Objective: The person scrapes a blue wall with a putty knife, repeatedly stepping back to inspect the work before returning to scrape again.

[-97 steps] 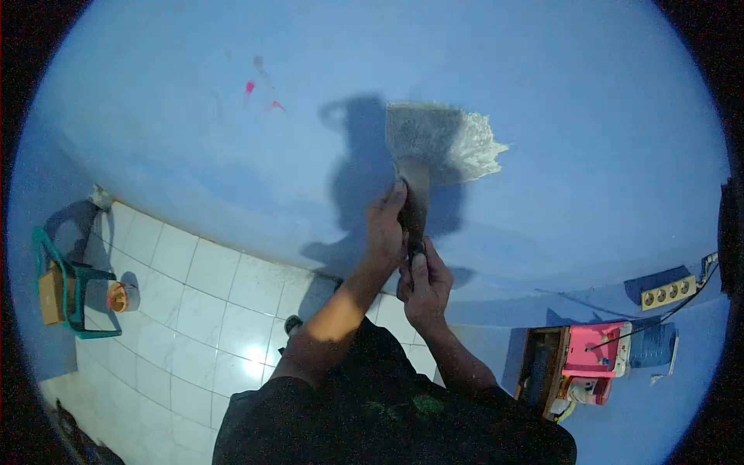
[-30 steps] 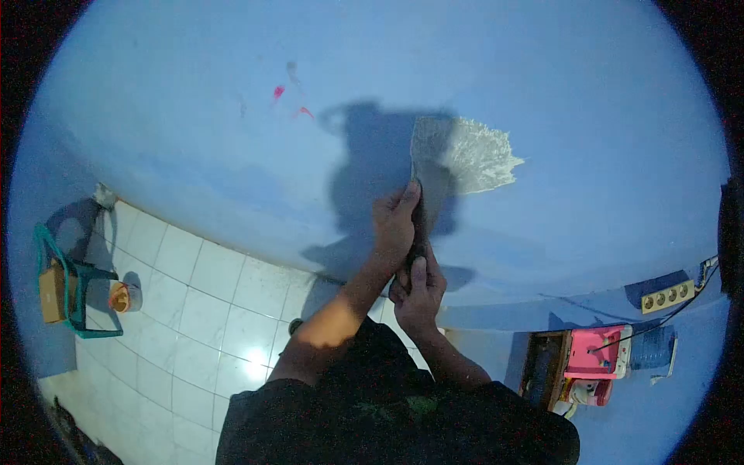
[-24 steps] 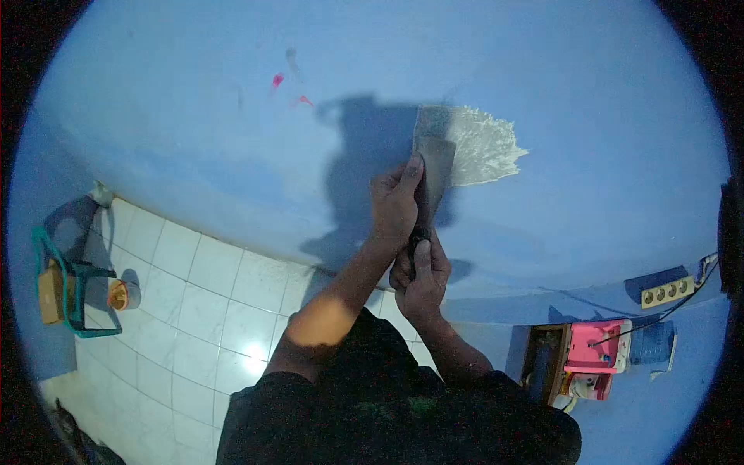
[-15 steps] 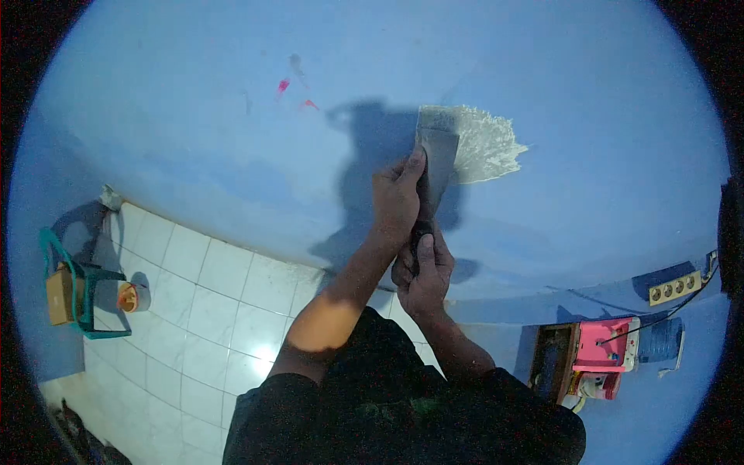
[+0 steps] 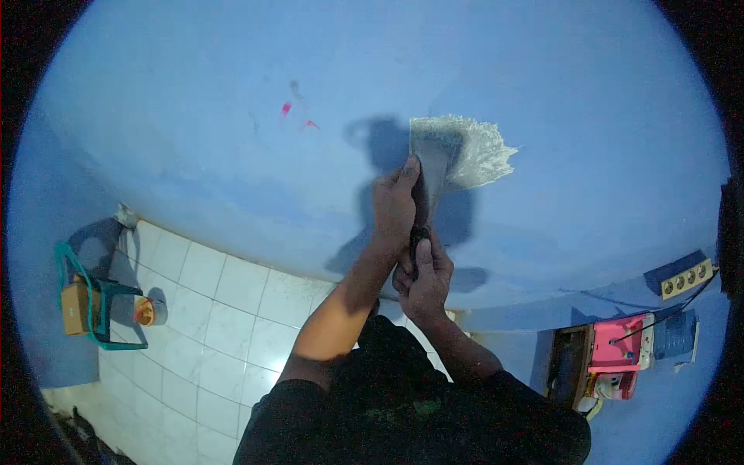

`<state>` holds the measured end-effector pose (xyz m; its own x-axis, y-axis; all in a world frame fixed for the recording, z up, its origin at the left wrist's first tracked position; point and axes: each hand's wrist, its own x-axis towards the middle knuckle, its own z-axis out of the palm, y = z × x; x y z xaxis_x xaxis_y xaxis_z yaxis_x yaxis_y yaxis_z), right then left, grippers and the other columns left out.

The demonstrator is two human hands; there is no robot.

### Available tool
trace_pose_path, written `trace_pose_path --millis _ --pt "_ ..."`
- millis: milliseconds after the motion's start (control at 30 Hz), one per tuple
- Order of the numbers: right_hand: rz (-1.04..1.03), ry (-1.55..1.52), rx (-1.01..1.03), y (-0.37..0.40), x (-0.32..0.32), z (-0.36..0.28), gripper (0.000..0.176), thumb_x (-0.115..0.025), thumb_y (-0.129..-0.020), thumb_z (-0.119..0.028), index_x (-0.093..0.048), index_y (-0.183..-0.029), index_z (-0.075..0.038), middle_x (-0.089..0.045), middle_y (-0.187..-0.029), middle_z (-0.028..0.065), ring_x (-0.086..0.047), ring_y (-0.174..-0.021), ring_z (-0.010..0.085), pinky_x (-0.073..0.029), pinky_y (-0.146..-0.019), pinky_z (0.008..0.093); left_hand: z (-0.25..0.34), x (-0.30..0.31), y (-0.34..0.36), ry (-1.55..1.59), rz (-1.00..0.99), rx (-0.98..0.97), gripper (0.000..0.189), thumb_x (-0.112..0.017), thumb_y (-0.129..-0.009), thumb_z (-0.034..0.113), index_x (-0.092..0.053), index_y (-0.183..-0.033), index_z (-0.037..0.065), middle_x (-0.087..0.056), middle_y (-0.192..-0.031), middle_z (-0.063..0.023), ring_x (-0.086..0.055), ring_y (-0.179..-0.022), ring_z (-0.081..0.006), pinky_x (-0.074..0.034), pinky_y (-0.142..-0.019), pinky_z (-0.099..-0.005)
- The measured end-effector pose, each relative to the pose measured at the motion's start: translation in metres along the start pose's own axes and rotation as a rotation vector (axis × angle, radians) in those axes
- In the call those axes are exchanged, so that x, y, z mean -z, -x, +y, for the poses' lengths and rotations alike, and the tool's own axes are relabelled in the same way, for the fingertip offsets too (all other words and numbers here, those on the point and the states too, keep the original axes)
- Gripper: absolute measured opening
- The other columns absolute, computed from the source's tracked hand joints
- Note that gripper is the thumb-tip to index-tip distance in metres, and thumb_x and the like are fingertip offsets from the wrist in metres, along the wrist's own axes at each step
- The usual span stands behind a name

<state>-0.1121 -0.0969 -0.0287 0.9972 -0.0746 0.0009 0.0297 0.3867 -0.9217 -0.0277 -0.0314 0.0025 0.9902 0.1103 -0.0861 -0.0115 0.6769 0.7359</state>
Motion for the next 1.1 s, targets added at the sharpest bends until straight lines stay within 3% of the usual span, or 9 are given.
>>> trace_pose_path --millis 100,167,367,467,800,867,1000,1033,1100 --pt "-0.01 0.046 -0.022 0.002 -0.007 -0.007 0.031 -0.041 -0.091 -0.025 -0.041 -0.116 -0.006 -0.04 -0.059 -0.0009 -0.033 -0.043 0.0055 -0.029 -0.037 0.0203 0.002 0.003 0.0 0.006 -0.024 0.002 0.037 -0.054 -0.084 0.031 -0.06 -0.07 -0.003 -0.055 -0.061 -0.0041 -0.045 -0.053 -0.0105 -0.038 -0.05 -0.0273" --pt "-0.003 0.025 -0.017 0.008 0.0 0.001 0.032 -0.041 -0.091 -0.025 -0.041 -0.117 -0.006 -0.039 -0.059 -0.0009 -0.033 -0.042 0.0053 -0.029 -0.036 0.0203 -0.011 0.011 -0.007 -0.285 0.005 -0.084 0.036 -0.053 -0.085 0.03 -0.06 -0.071 -0.002 -0.054 -0.061 -0.0029 -0.044 -0.052 -0.0094 -0.037 -0.049 -0.0256" --pt "-0.031 0.052 0.012 -0.002 -0.008 -0.013 0.036 -0.04 -0.091 -0.026 -0.039 -0.121 -0.004 -0.039 -0.058 -0.0018 -0.032 -0.041 0.0044 -0.029 -0.036 0.0204 0.011 -0.002 0.001 -0.011 -0.058 -0.068 0.036 -0.053 -0.084 0.03 -0.058 -0.067 -0.001 -0.049 -0.058 0.0011 -0.042 -0.052 -0.008 -0.036 -0.049 -0.025" --pt "-0.034 0.061 0.021 0.003 -0.004 -0.008 0.037 -0.04 -0.091 -0.025 -0.038 -0.122 -0.004 -0.039 -0.058 -0.0021 -0.032 -0.041 0.0043 -0.029 -0.036 0.0204 0.008 -0.006 0.007 -0.027 0.036 -0.046 0.033 -0.052 -0.084 0.027 -0.056 -0.065 0.0 -0.047 -0.057 0.0019 -0.041 -0.052 -0.0068 -0.034 -0.048 -0.0248" --pt "-0.007 0.039 -0.003 0.004 -0.009 -0.012 0.037 -0.04 -0.091 -0.024 -0.037 -0.124 -0.006 -0.039 -0.059 -0.0018 -0.033 -0.042 0.0041 -0.029 -0.036 0.0193 -0.006 0.004 -0.017 -0.115 -0.017 -0.157 0.037 -0.053 -0.083 0.03 -0.055 -0.063 -0.002 -0.048 -0.057 0.0005 -0.041 -0.051 -0.0095 -0.035 -0.048 -0.0265" --pt "-0.016 0.044 -0.005 -0.001 -0.017 -0.023 0.038 -0.04 -0.091 -0.024 -0.037 -0.124 -0.006 -0.039 -0.059 -0.0019 -0.033 -0.042 0.0041 -0.028 -0.036 0.0192 -0.012 -0.001 -0.027 -0.192 0.047 -0.298 0.037 -0.051 -0.084 0.028 -0.056 -0.065 -0.003 -0.049 -0.057 -0.0006 -0.042 -0.051 -0.0103 -0.034 -0.047 -0.0269" --pt "-0.055 0.04 0.018 0.0 -0.02 -0.021 0.04 -0.041 -0.091 -0.025 -0.036 -0.126 -0.007 -0.039 -0.058 -0.0024 -0.032 -0.042 0.0039 -0.028 -0.036 0.0192 0.011 -0.002 -0.01 -0.069 -0.037 -0.144 0.034 -0.051 -0.085 0.029 -0.056 -0.065 0.002 -0.051 -0.058 -0.0022 -0.044 -0.052 -0.0107 -0.036 -0.049 -0.0267" --pt "-0.064 0.03 0.024 0.0 -0.019 -0.016 0.04 -0.041 -0.091 -0.025 -0.036 -0.126 -0.007 -0.039 -0.058 -0.0024 -0.032 -0.042 0.0039 -0.028 -0.036 0.0192 -0.02 0.011 -0.028 -0.187 -0.025 -0.298 0.036 -0.051 -0.085 0.029 -0.056 -0.066 -0.001 -0.051 -0.058 -0.0012 -0.044 -0.052 -0.0111 -0.036 -0.049 -0.0266" --pt "-0.022 0.071 0.074 0.004 -0.019 -0.011 0.04 -0.042 -0.091 -0.024 -0.035 -0.127 -0.007 -0.038 -0.058 -0.0028 -0.032 -0.042 0.0036 -0.028 -0.036 0.019 -0.01 0.007 -0.03 -0.306 -0.021 -0.468 0.038 -0.051 -0.085 0.029 -0.057 -0.068 -0.005 -0.05 -0.058 -0.0002 -0.043 -0.052 -0.0116 -0.037 -0.049 -0.0264"
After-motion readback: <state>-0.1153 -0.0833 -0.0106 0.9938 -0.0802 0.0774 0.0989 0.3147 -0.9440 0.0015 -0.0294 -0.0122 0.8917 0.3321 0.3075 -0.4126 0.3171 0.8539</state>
